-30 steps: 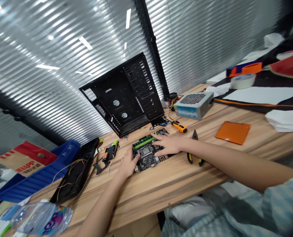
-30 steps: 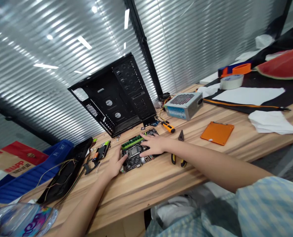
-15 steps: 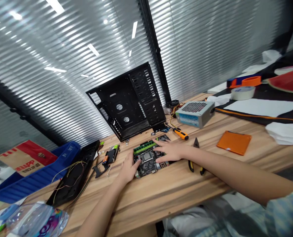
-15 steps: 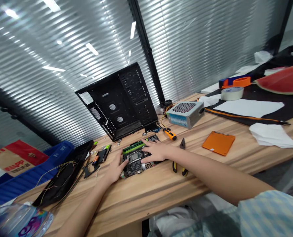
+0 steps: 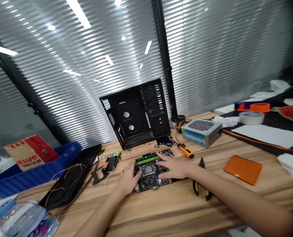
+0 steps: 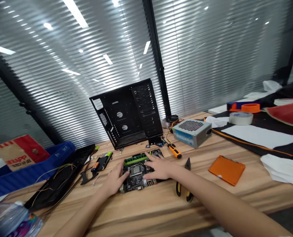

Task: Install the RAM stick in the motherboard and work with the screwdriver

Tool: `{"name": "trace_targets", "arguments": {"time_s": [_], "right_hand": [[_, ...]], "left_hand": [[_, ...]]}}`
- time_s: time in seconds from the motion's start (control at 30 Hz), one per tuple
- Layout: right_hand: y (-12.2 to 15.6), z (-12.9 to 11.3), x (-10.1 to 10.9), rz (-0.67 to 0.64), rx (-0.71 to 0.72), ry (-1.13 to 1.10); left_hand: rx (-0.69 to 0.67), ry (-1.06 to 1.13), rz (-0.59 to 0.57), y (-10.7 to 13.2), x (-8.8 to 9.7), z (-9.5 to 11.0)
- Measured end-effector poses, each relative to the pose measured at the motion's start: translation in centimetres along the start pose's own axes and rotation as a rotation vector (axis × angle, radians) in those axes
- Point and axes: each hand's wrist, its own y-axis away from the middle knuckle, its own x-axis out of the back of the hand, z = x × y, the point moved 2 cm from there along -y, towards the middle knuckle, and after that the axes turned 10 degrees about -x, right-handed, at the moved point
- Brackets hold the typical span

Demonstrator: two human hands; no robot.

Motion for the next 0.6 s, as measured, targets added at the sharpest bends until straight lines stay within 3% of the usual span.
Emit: {"name": "trace_targets", "arguments": {"time_s": [0.4,0.6], "right_hand": [[0.3,-1.1,1.4,-0.048,0.018,0.084],[1.0,-2.0,2.7,-0.03,0.072,0.135]], "left_hand": [[-0.136,0.008,0.166,0.2,0.8,0.4],[-0.123,0.06,0.289,-0.1,1.1,0.6]]}}
